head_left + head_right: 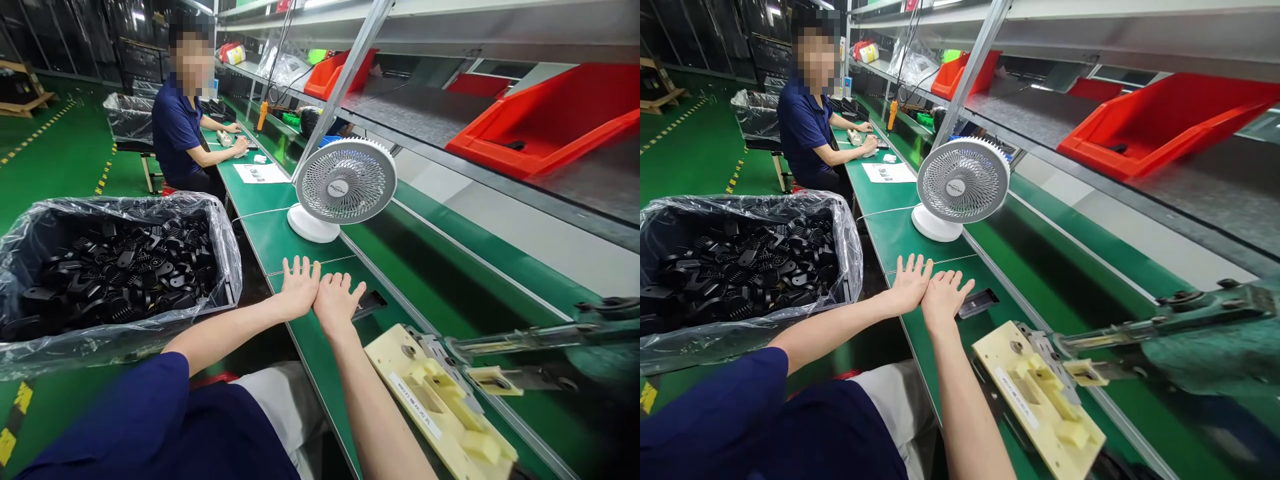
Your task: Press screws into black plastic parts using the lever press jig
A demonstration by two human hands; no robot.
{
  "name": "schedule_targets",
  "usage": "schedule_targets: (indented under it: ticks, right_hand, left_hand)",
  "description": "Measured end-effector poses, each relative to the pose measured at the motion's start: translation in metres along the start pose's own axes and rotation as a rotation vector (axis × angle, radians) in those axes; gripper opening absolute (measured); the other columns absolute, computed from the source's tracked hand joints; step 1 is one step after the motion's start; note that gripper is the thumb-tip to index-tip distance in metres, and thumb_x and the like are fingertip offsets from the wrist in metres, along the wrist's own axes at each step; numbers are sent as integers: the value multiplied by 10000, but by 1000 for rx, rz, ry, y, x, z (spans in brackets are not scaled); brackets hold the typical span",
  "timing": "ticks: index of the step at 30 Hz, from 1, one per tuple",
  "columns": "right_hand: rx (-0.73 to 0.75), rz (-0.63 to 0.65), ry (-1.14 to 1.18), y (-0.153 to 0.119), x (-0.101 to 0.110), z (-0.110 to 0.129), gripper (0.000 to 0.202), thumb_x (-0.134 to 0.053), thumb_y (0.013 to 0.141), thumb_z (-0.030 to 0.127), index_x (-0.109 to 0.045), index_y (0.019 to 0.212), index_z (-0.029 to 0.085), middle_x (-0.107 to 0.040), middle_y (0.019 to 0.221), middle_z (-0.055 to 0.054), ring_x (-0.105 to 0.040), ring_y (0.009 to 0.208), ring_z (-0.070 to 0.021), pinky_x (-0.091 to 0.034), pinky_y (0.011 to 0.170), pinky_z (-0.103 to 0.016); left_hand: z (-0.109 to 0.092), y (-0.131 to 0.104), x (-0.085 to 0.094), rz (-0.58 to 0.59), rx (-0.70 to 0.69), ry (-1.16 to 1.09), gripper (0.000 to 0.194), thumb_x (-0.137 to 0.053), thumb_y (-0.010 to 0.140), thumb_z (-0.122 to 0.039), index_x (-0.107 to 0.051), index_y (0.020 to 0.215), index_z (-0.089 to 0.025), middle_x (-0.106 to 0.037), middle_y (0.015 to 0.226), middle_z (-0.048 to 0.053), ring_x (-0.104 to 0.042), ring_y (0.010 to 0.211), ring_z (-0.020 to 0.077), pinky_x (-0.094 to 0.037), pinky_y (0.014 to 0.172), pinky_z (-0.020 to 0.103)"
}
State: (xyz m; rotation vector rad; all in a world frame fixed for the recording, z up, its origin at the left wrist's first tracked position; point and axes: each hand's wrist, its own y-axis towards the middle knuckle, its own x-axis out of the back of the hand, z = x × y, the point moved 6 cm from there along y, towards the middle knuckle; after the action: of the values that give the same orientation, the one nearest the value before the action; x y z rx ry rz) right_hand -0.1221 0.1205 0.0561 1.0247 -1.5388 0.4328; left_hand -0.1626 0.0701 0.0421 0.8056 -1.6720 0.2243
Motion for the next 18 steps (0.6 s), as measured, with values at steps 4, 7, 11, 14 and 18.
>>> schedule_targets:
  ticks: [4,7,11,14,18]
  right_hand:
    - [-14,-15,20,-2,3,0,501,-190,888,47,-667,1042,63,-631,1080,-255,-495,1220,-381,-284,1026,-651]
    - [-29,1,9,-6,2,-2,496,-195,905,76,-666,1057,96,-631,1099,-234,-500,1210,-368,-268,1039,-649]
    - [-49,57,-22,-10,-3,-8,376,-350,893,112,-625,1139,41,-611,1158,-252,-474,1244,-355,-222,1088,-627]
    - [-63,99,-35,-11,-9,-9,374,-426,855,107,-600,1167,-5,-579,1220,-269,-429,1288,-384,-183,1099,-642]
    - [-35,156,-22,-11,-15,-6,404,-381,870,113,-591,1203,23,-564,1265,-251,-397,1319,-398,-178,1089,-661]
  left_hand:
    - [-1,-1,1,-34,-10,-42,491,-327,913,-121,-443,1390,-107,-455,1454,203,-408,1374,343,-315,1141,555]
    - [0,-4,2,-69,-12,-132,475,-310,917,-131,-461,1366,-92,-466,1436,226,-402,1373,358,-292,1137,589]
    - [8,-14,4,-132,-26,-318,522,-310,862,-60,-404,1375,-66,-518,1392,211,-448,1346,301,-309,1133,579]
    - [14,-30,5,-172,-77,-446,556,-277,834,-28,-383,1377,-88,-601,1313,155,-517,1285,191,-396,1114,428]
    - [4,-55,13,-249,-259,-592,586,-305,772,-6,-432,1333,-121,-623,1287,127,-521,1271,167,-392,1119,411]
